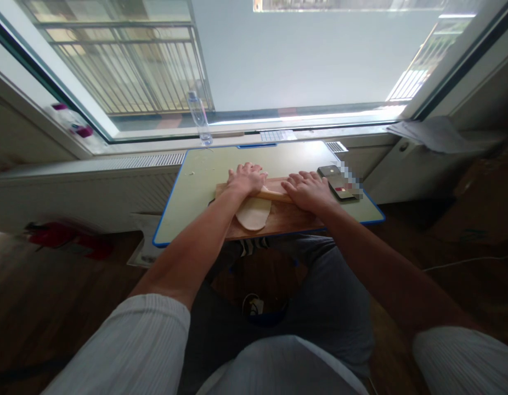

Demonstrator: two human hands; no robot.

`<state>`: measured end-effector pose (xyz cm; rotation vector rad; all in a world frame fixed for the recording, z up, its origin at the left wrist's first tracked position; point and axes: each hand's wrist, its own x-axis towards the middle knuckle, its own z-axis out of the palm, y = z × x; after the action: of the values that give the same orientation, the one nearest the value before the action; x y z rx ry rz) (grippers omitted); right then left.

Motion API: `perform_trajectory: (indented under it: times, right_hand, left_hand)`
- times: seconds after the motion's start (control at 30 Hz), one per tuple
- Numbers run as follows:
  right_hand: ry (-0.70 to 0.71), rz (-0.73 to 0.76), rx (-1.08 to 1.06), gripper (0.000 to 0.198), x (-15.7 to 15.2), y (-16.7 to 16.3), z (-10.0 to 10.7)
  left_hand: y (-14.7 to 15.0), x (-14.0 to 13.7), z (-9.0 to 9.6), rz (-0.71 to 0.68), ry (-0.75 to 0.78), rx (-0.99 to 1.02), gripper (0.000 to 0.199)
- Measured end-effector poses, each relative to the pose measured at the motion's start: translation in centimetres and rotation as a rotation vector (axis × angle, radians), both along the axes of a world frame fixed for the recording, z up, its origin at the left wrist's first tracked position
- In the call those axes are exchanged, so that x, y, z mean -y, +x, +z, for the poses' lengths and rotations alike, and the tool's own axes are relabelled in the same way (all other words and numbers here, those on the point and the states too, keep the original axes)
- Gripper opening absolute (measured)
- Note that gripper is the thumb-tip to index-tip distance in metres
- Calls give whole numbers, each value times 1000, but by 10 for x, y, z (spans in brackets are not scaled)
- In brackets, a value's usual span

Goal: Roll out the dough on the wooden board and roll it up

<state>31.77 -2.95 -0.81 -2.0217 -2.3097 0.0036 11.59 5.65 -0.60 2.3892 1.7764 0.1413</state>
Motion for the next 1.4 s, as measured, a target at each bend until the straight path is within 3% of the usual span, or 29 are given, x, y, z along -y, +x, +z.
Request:
perform_trajectory:
  times: [0.27,0.5,0.63,0.83,1.13,1.4]
  right_hand:
    - [116,-119,-19,66,47,-22,-9]
    - [265,-45,-164,57,79,-18,-31]
    - [321,26,-260,49,73,-13,-34]
    - [293,107,-271,44,63,-27,-24]
    - [213,-13,-119,59,59,-48,-20]
    - [220,-4,-57,60,38,-50,-12]
  left_hand:
    - [-19,73,-5,49,122,-6,67]
    - [-36,166,-19,72,261,66,70]
    - [-38,194,-20,102,271,108,73]
    - [-47,191,-18,179,309,108,66]
    - [-51,152,-30,199,369,102,62]
    - [-53,118,-22,175,305,63,60]
